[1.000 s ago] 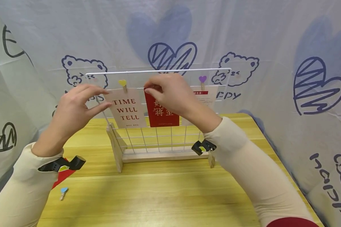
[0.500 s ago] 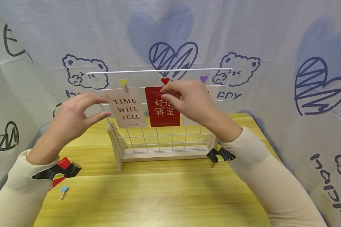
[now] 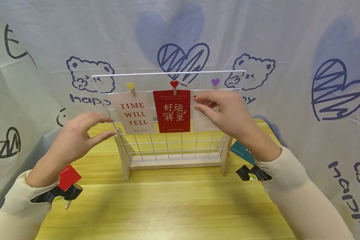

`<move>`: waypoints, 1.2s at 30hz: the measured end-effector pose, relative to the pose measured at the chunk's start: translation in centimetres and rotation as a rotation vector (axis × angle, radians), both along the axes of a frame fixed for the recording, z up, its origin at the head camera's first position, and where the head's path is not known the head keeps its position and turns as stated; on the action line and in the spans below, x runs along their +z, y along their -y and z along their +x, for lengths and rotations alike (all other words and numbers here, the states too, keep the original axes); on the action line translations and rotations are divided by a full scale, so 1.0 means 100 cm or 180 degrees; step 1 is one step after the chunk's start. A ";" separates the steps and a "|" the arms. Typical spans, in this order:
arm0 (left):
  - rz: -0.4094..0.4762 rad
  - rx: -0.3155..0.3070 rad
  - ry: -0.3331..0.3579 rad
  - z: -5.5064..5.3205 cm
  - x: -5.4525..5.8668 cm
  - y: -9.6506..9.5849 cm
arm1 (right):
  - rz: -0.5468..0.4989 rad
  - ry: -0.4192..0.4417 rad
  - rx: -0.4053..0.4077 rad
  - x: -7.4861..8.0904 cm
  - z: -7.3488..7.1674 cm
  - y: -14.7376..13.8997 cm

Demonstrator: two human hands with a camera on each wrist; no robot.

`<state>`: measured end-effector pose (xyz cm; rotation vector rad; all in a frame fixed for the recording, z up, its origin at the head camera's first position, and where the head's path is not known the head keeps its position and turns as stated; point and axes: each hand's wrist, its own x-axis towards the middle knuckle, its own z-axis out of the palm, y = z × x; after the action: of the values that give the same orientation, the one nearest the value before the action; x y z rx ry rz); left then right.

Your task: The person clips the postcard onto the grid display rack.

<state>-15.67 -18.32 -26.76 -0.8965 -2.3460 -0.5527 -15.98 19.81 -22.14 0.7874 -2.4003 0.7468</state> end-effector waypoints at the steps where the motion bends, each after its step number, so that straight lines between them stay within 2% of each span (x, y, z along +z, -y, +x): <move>1: 0.0000 0.0007 0.0031 0.001 -0.003 0.001 | -0.0015 0.0003 -0.0033 -0.001 0.001 -0.003; 7: 0.0025 0.0120 0.0218 0.005 -0.016 0.009 | -0.0062 0.0041 -0.0215 -0.005 0.011 -0.020; 12: 0.0046 0.0275 0.0401 0.007 -0.028 0.020 | -0.0060 0.0096 -0.0304 -0.016 0.017 -0.034; 18: 0.0094 0.0480 0.0625 0.008 -0.042 0.035 | -0.0063 0.0099 -0.0380 -0.034 0.023 -0.052; 25: 0.0177 0.0687 0.0795 0.006 -0.060 0.059 | -0.0092 0.0246 -0.0657 -0.056 0.034 -0.075; 30: 0.0224 0.0882 0.1028 0.005 -0.071 0.076 | -0.0168 0.0267 -0.0825 -0.072 0.038 -0.092; 36: 0.0297 0.1020 0.1335 0.000 -0.087 0.094 | -0.0356 0.0456 -0.0954 -0.093 0.043 -0.110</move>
<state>-15.71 -27.75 -35.46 -0.3714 -2.7363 -0.7637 -11.69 30.82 -31.46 0.3279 -2.5003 0.8274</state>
